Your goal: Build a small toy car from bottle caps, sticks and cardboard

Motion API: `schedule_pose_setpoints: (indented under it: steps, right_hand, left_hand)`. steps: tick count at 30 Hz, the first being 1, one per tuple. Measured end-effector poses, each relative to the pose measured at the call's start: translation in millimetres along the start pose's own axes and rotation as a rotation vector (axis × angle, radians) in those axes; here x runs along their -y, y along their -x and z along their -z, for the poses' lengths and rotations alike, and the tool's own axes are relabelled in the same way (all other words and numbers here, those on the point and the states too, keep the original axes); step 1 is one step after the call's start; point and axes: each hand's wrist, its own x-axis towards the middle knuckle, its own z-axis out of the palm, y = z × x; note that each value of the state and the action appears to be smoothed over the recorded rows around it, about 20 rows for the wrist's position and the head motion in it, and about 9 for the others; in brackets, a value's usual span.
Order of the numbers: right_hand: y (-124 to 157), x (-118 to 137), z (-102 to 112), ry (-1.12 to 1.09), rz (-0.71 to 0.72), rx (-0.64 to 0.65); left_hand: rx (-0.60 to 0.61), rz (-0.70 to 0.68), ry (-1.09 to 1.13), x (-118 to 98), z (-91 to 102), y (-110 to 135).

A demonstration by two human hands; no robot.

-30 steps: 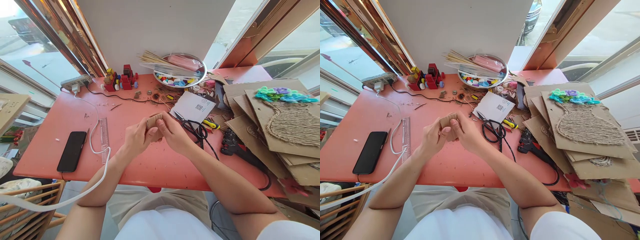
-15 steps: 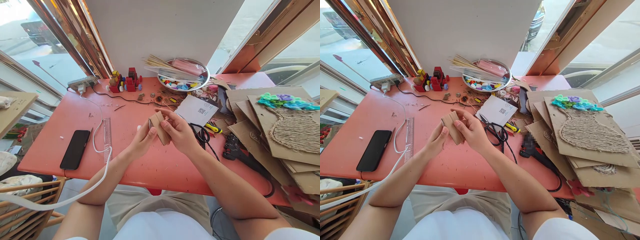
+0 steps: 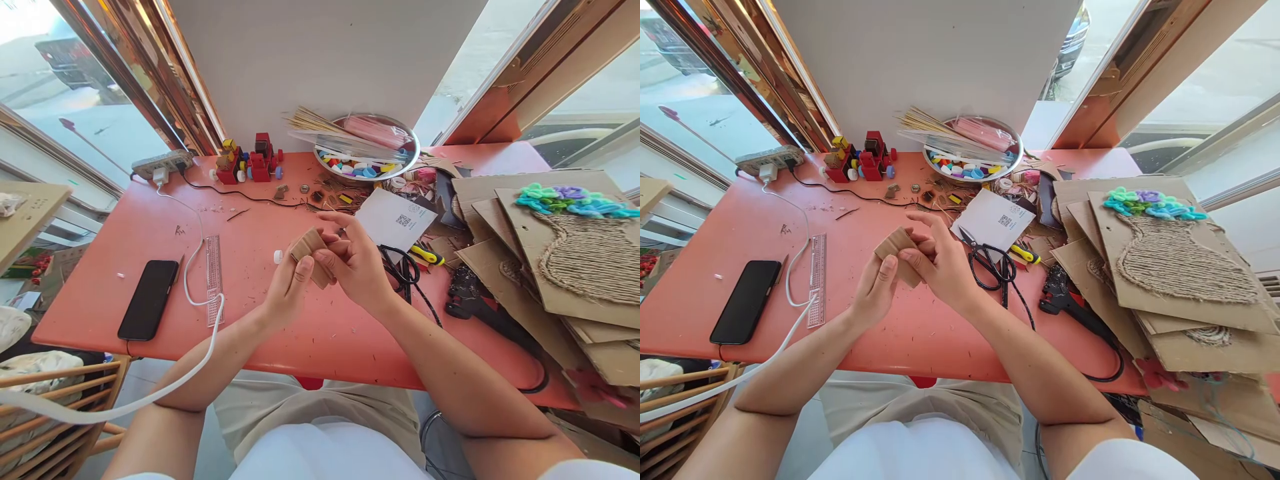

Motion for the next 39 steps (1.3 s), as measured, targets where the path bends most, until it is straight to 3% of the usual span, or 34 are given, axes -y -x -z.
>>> schedule_pose_setpoints:
  steps: [7,13,22,26,30,39]
  right_hand:
    - [0.5,6.6,-4.8,-0.012,0.021,-0.092]
    - [2.1,8.1,-6.8,0.073,0.065,-0.106]
    - [1.5,5.9,-7.9,-0.010,0.038,0.109]
    - [4.0,7.3,-10.4,-0.036,0.017,0.123]
    - [4.1,9.9,-8.0,-0.002,0.004,0.135]
    - [1.9,8.9,-5.9,0.036,0.021,0.165]
  left_hand:
    - [-0.081,-0.072,-0.093,1.1,-2.3,-1.4]
    - [-0.163,-0.032,-0.091,2.6,-5.6,-1.6]
    - [-0.243,-0.060,0.027,-0.5,4.4,-3.5]
    - [-0.210,0.004,0.132,-9.0,-0.3,-6.4]
    - [-0.257,0.017,0.147,-12.6,-3.9,-8.0]
    - [-0.241,-0.001,-0.001,-10.5,0.1,-6.2]
